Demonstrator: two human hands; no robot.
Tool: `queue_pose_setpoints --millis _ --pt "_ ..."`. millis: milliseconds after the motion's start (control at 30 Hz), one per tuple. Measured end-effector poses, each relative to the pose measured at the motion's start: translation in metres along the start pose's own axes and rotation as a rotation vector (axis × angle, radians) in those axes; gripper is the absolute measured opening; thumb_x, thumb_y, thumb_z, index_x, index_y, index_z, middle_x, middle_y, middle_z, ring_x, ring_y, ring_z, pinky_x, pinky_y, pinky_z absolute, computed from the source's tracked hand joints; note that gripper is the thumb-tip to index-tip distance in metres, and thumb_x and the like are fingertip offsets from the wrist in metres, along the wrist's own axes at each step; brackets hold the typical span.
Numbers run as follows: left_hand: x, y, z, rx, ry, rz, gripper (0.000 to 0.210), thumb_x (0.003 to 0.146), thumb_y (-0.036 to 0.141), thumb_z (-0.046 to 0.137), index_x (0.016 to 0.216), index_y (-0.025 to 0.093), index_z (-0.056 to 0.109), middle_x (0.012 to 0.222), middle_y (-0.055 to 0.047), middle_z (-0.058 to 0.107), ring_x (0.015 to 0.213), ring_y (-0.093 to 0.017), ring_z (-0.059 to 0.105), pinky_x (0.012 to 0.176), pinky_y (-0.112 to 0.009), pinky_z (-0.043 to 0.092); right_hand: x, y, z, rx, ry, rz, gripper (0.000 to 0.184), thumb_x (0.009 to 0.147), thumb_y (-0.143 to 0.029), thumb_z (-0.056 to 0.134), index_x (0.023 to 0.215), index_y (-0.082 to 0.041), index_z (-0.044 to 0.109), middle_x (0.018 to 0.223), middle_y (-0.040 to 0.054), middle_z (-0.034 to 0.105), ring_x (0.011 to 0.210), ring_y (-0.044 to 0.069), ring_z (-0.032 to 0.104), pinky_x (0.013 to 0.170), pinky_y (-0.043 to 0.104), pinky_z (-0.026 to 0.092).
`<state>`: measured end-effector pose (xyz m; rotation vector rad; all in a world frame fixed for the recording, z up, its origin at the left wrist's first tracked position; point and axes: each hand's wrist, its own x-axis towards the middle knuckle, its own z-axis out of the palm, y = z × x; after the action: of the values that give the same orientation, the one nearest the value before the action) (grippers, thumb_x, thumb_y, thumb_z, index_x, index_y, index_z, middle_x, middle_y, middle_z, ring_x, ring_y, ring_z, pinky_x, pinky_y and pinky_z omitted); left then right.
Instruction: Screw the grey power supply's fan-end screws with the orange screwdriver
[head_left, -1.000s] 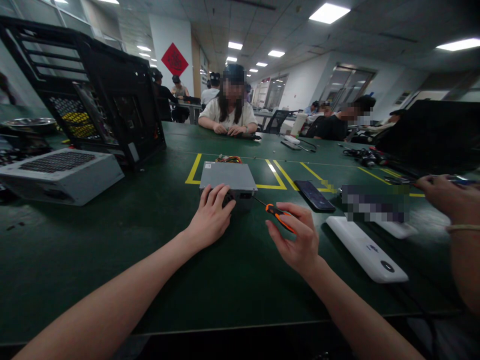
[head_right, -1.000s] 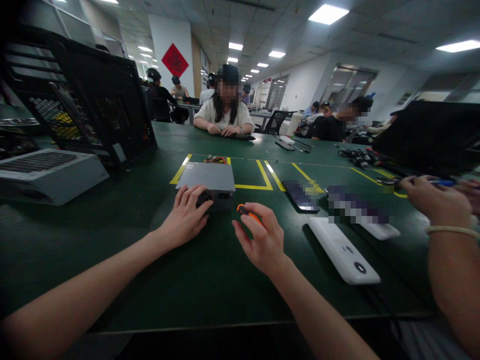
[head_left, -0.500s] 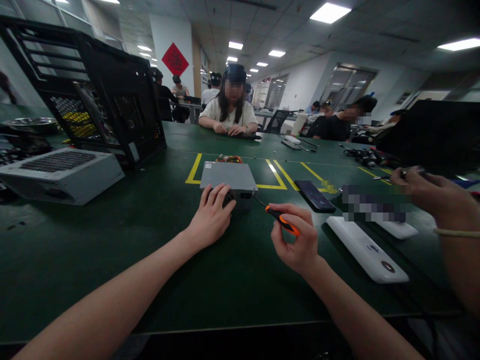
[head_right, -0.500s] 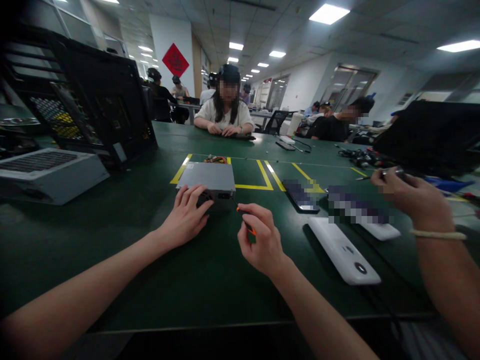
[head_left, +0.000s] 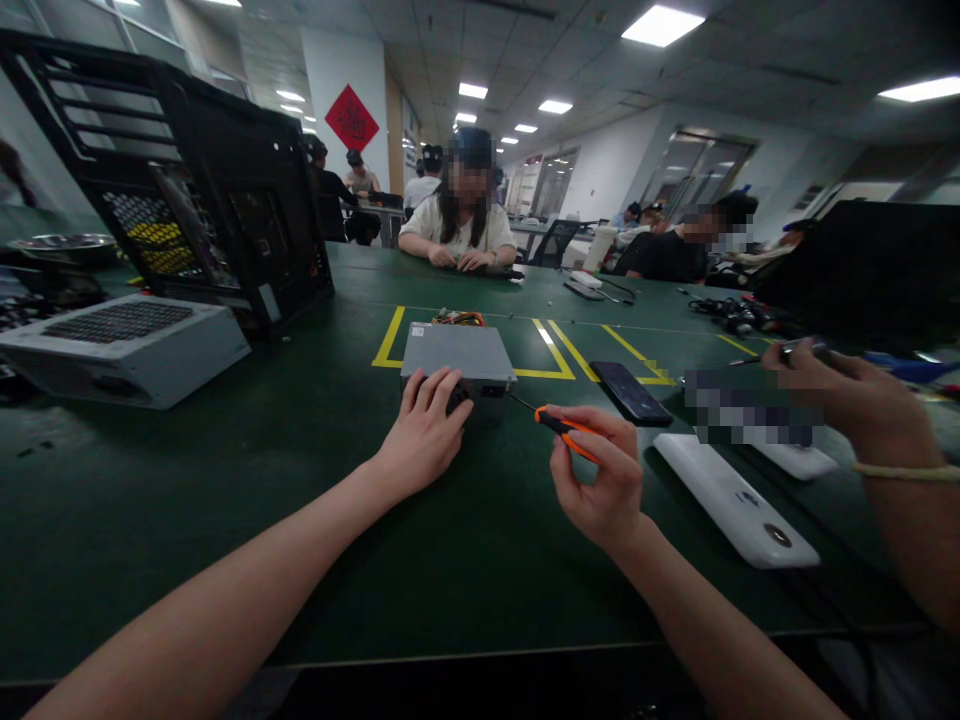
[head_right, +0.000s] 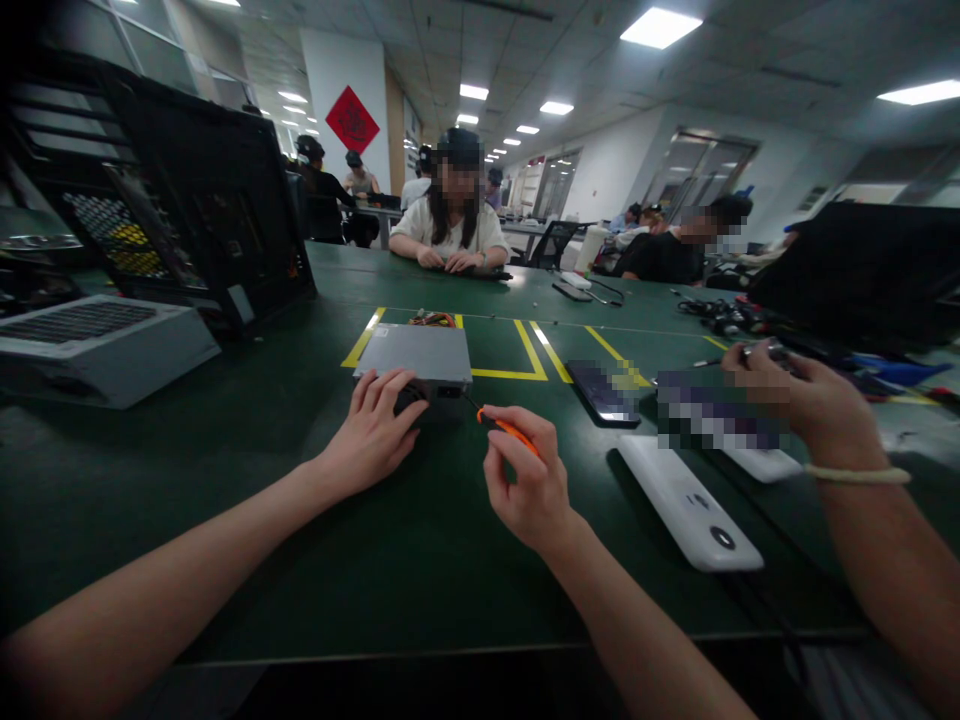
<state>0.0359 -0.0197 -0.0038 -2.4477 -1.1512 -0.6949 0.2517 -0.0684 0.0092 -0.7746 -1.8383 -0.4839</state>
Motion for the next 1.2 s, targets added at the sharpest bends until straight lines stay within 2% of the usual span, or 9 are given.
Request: queue_pose_setpoints --millis 133,300,400,467,600,733,900,1033,1200 --pt "0.0002 0.0008 -0.0005 0.019 -0.003 -0.003 0.033 0.081 0.021 0.052 0.114 0.017 0.054 0.136 -0.016 0.032 0.131 -0.032 0.025 0.109 -0.055 0.018 0.0013 -0.0004 0.0007 -0.01 -0.027 0.011 0.036 0.073 -0.006 0.061 0.103 -0.024 0.048 0.105 0.0068 0.056 0.093 0.02 0.059 0.074 0.038 0.054" --pt "0.0004 0.0014 -0.001 0.028 0.004 0.001 0.033 0.081 0.021 0.053 0.113 0.017 0.055 0.135 -0.016 0.033 0.13 -0.032 0.026 0.109 -0.054 0.019 0.0016 -0.0009 0.0003 0.001 0.013 0.009 0.042 0.073 -0.004 0.058 0.107 -0.025 0.045 0.106 0.0065 0.056 0.096 0.02 0.058 0.075 0.04 0.054" --pt "0.0004 0.0014 -0.0009 0.028 0.008 0.0 0.033 0.08 0.021 0.053 0.113 0.018 0.055 0.135 -0.016 0.033 0.13 -0.032 0.026 0.109 -0.055 0.019 0.0005 -0.0001 0.0001 -0.059 -0.027 0.021 0.038 0.073 -0.009 0.062 0.104 -0.027 0.048 0.101 0.0049 0.056 0.09 0.02 0.058 0.07 0.039 0.055" --pt "0.0003 0.0013 -0.0009 0.017 0.009 -0.004 0.033 0.08 0.021 0.052 0.113 0.018 0.055 0.135 -0.016 0.033 0.131 -0.032 0.026 0.109 -0.055 0.019 -0.0008 0.0011 0.0009 -0.057 -0.012 0.023 0.037 0.073 -0.006 0.06 0.102 -0.027 0.05 0.102 0.0047 0.055 0.09 0.02 0.058 0.069 0.037 0.055" --pt "0.0002 0.0014 -0.0011 -0.017 0.018 -0.015 0.033 0.079 0.018 0.053 0.112 0.018 0.056 0.135 -0.015 0.034 0.13 -0.032 0.026 0.11 -0.054 0.019 -0.0023 0.002 0.0032 0.042 0.058 0.004 0.051 0.07 -0.002 0.06 0.111 -0.028 0.044 0.113 0.007 0.049 0.097 0.021 0.058 0.069 0.038 0.057" --pt "0.0008 0.0015 -0.0016 -0.012 0.016 -0.007 0.032 0.08 0.019 0.052 0.112 0.018 0.056 0.135 -0.015 0.034 0.13 -0.032 0.027 0.109 -0.055 0.019 -0.0014 0.0008 0.0031 -0.059 0.028 0.039 0.043 0.072 -0.005 0.062 0.106 -0.028 0.049 0.102 0.0046 0.054 0.092 0.02 0.057 0.068 0.038 0.056" --pt "0.0011 0.0013 -0.002 0.006 0.004 0.002 0.033 0.081 0.02 0.052 0.113 0.017 0.055 0.135 -0.017 0.033 0.13 -0.033 0.026 0.109 -0.055 0.019 -0.0006 -0.0003 0.0026 0.058 0.047 0.005 0.057 0.071 -0.003 0.061 0.118 -0.028 0.039 0.112 0.0071 0.05 0.096 0.022 0.058 0.069 0.04 0.056" --pt "0.0006 0.0014 -0.0013 -0.022 0.018 -0.009 0.033 0.079 0.019 0.054 0.112 0.017 0.056 0.135 -0.016 0.034 0.13 -0.033 0.027 0.109 -0.055 0.018 0.0004 -0.0007 0.002 -0.038 0.021 0.031 0.043 0.073 -0.005 0.061 0.107 -0.027 0.048 0.1 0.005 0.055 0.09 0.02 0.058 0.068 0.037 0.055" --pt "0.0005 0.0016 -0.001 -0.022 0.026 -0.008 0.033 0.079 0.018 0.053 0.112 0.018 0.056 0.135 -0.016 0.035 0.13 -0.033 0.027 0.109 -0.056 0.02 0.0011 0.0005 0.0016 0.022 0.023 -0.005 0.053 0.071 -0.006 0.061 0.115 -0.027 0.041 0.105 0.0054 0.056 0.093 0.021 0.059 0.073 0.041 0.055"
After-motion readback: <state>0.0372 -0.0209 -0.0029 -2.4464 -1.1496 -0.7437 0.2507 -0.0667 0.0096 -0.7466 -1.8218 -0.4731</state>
